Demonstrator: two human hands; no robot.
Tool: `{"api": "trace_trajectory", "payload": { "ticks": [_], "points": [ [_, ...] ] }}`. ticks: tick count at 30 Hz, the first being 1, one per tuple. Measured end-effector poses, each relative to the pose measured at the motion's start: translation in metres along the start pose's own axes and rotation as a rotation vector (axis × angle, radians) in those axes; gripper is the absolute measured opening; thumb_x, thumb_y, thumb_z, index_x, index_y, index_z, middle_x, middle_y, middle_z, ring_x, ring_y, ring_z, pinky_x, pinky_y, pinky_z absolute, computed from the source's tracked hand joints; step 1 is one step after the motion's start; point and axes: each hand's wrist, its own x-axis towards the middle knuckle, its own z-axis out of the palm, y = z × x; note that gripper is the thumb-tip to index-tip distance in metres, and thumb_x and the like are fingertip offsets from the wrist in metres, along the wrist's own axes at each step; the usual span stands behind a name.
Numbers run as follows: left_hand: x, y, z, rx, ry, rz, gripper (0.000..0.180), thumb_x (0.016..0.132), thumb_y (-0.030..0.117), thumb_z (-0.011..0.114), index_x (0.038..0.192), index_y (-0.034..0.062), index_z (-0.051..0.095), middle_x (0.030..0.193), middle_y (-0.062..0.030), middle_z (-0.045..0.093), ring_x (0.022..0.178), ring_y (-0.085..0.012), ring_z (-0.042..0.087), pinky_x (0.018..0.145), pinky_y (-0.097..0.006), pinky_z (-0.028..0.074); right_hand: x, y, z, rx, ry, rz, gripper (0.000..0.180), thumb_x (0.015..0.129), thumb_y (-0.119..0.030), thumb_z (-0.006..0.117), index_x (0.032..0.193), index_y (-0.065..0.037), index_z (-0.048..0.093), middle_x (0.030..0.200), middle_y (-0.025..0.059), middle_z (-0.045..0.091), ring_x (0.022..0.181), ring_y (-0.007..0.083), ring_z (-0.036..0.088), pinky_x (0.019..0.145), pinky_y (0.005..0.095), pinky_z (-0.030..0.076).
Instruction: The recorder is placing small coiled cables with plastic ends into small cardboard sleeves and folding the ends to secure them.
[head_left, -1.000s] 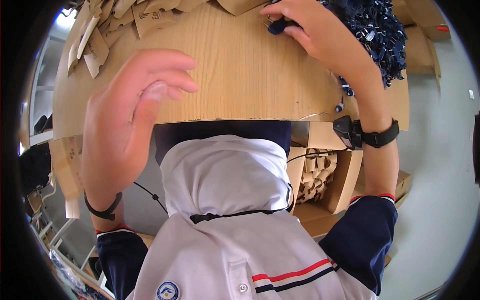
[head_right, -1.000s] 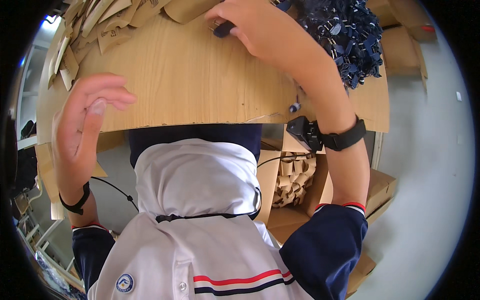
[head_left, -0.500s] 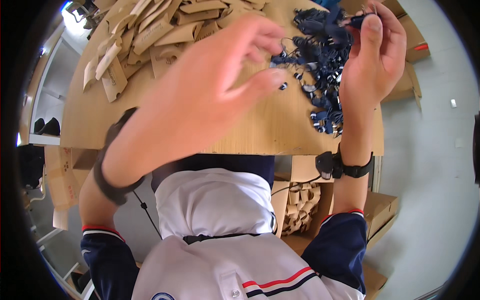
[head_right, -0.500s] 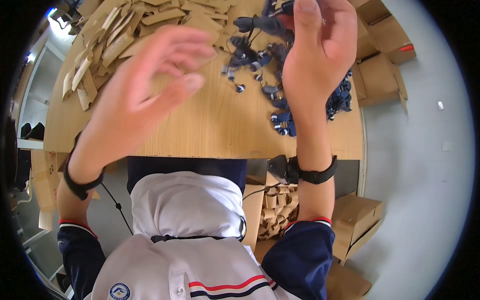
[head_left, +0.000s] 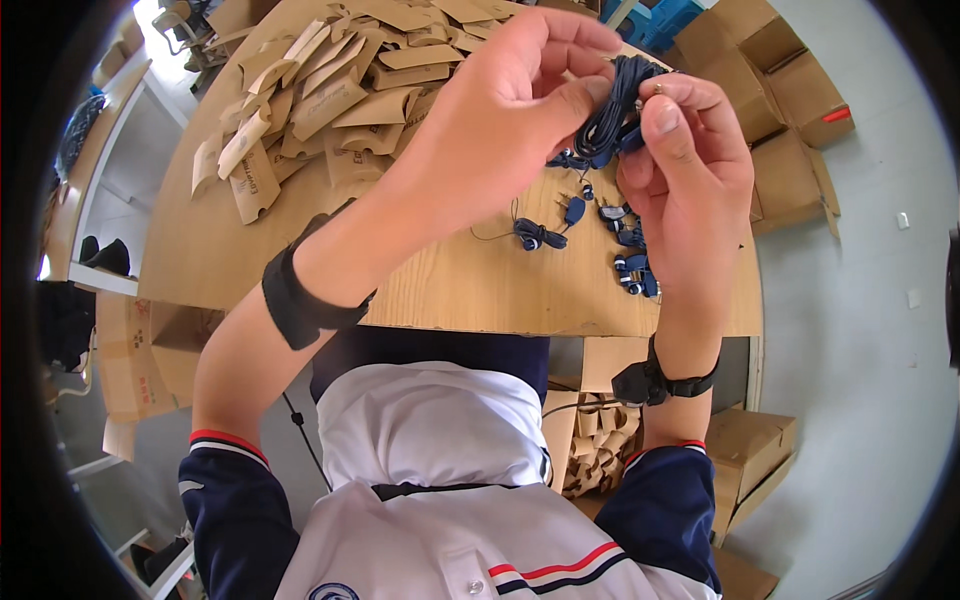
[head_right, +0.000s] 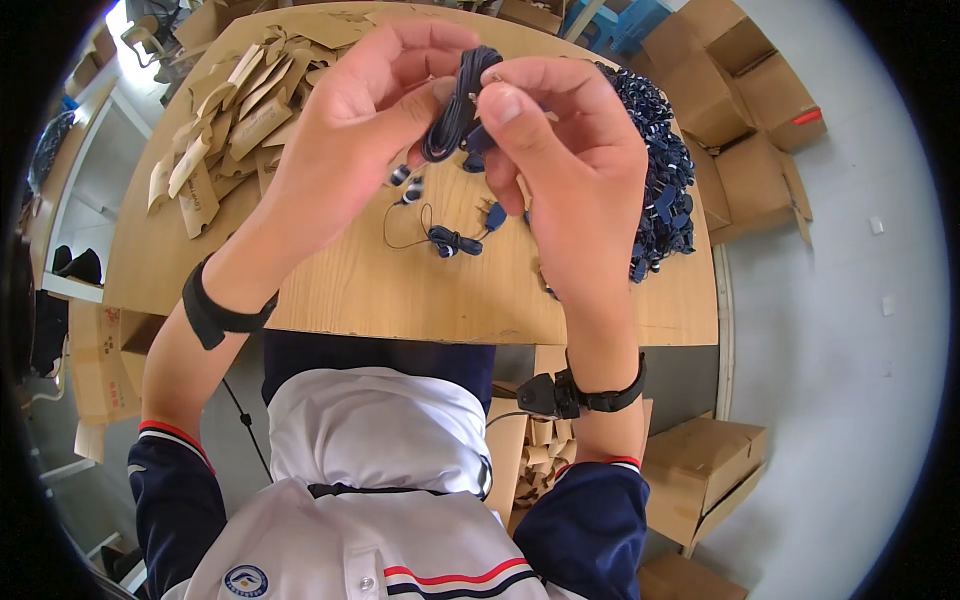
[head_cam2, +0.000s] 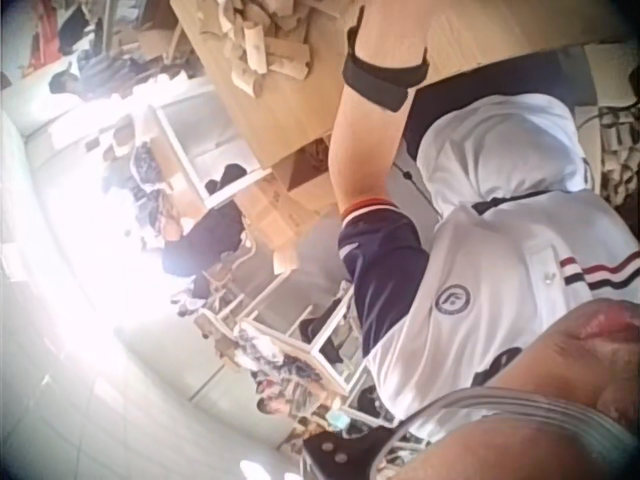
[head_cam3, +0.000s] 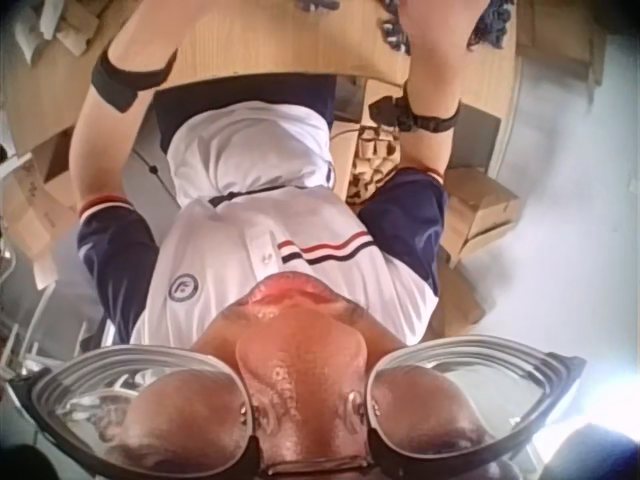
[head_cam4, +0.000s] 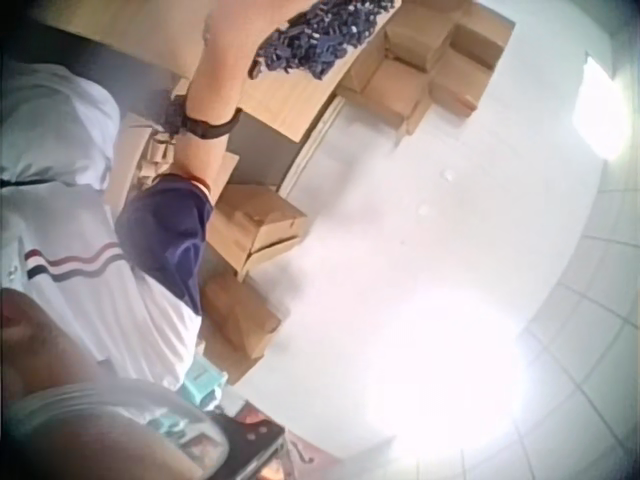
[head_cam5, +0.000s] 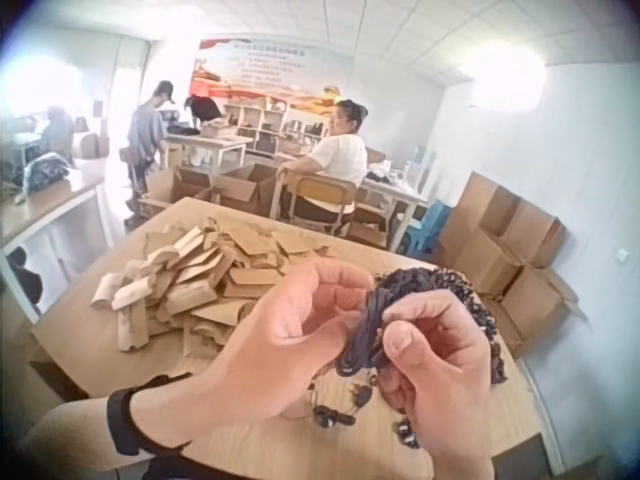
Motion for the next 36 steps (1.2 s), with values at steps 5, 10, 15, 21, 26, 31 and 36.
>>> {"api": "trace_trajectory", "payload": {
  "ticks": [5,10,15,21,26,31,36],
  "points": [
    [-0.016,-0.004,-0.015,0.248,0.002,0.083,0.019,0.096,0.007,0.055,0.114,0.0018,0.056,0.099,-0.0022,0.063,0.083,-0.0074,0.058,0.072,-0.021,0.047,-0.005,0.000,0.013,0.132,-0.083,0.227,0.032,0.089,-0.011,0.068,0.117,0.003,0.061,0.083,0.0020,0.061,0.056,0.0060,0.052,0.044,0.0201,0.038],
    [-0.040,0.007,-0.017,0.522,0.016,0.225,0.020,0.085,0.013,0.065,0.098,0.0000,0.058,0.086,-0.0135,0.066,0.077,-0.0274,0.063,0.065,-0.039,0.049,-0.017,0.004,0.017,-0.210,0.094,0.033,0.029,0.089,-0.010,0.066,0.115,0.001,0.061,0.084,0.0009,0.061,0.058,0.0042,0.051,0.046,0.0182,0.037],
    [-0.057,0.007,-0.036,0.680,-0.088,0.244,0.014,0.090,0.014,0.063,0.097,0.0033,0.059,0.078,-0.0132,0.059,0.077,-0.0353,0.057,0.065,-0.046,0.042,-0.018,-0.003,0.026,-0.021,-0.108,0.186,0.035,0.088,-0.019,0.069,0.115,0.001,0.059,0.086,-0.0020,0.057,0.057,0.0024,0.043,0.049,0.0172,0.032],
    [-0.081,0.004,-0.076,0.837,-0.194,0.118,0.021,0.093,0.020,0.058,0.107,0.0043,0.061,0.088,-0.0123,0.063,0.086,-0.0316,0.060,0.078,-0.042,0.048,-0.011,0.019,0.036,-0.284,-0.273,-0.177,0.028,0.091,-0.018,0.065,0.109,0.002,0.060,0.098,0.0047,0.061,0.081,0.0107,0.054,0.071,0.0204,0.041],
    [-0.097,0.003,-0.188,1.299,0.469,-0.093,0.032,0.094,0.026,0.057,0.119,0.0057,0.057,0.110,-0.0122,0.065,0.106,-0.0308,0.060,0.092,-0.040,0.046,-0.019,0.012,0.046,-0.294,-0.316,-0.471,0.016,0.092,0.000,0.059,0.104,0.010,0.058,0.110,0.0212,0.066,0.099,0.0270,0.065,0.091,0.0328,0.050],
    [-0.120,-0.013,-0.260,1.755,0.476,-0.243,0.035,0.091,0.028,0.061,0.117,0.0047,0.058,0.117,-0.0147,0.061,0.113,-0.0329,0.056,0.094,-0.042,0.044,-0.006,0.002,0.050,-0.585,-0.227,-0.724,0.030,0.096,0.000,0.053,0.119,0.018,0.052,0.103,0.0284,0.066,0.094,0.0317,0.067,0.088,0.0407,0.055],
    [-0.138,-0.006,-0.288,1.820,0.257,-0.397,0.032,0.091,0.025,0.058,0.115,0.0040,0.056,0.114,-0.0173,0.061,0.112,-0.0333,0.057,0.094,-0.042,0.045,0.006,-0.011,0.051,-0.598,-0.186,-0.861,0.034,0.096,-0.003,0.054,0.123,0.017,0.051,0.102,0.0283,0.066,0.088,0.0279,0.068,0.075,0.0365,0.061]
  ]
}}
